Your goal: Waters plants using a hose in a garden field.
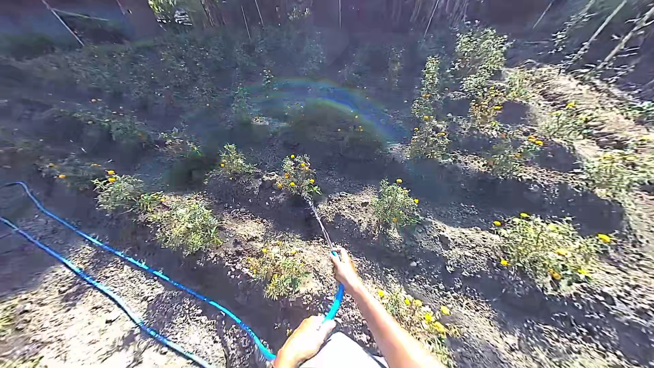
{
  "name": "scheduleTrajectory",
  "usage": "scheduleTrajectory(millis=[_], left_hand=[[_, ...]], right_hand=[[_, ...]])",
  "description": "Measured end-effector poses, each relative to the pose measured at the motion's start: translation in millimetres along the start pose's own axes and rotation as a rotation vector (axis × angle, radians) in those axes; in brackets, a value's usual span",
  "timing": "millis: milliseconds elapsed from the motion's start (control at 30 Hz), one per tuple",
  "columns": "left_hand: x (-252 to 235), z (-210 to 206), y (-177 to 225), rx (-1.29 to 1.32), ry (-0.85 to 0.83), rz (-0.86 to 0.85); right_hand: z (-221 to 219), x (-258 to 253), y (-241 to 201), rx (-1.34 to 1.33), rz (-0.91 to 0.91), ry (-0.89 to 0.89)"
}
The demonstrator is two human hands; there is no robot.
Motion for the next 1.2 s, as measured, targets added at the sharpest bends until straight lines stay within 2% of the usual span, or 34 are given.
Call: scheduleTrajectory(millis=[367, 833, 1200], left_hand=[[4.6, -1.3, 29.3, -0.035, -0.047, 0.007], [2.4, -2.6, 24.1, -0.082, -0.050, 0.005], [3.8, -10.2, 25.8, -0.096, -0.063, -0.003]], right_hand=[[23.2, 4.5, 1.0, -0.055, -0.030, 0.012], [33.2, 10.8, 14.4, -0.110, -0.115, 0.121], [39.9, 18.2, 21.4, -0.081, -0.099, 0.125]])
Point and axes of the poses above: each hand's wrist, its own x-axis away from the middle knuckle, its own z-axis out of the back of the hand, y = z × x, the point moved 7 cm from there along -x, towards the middle knuckle, and after that the axes turned 3 degrees about z, right-handed, at the moved point
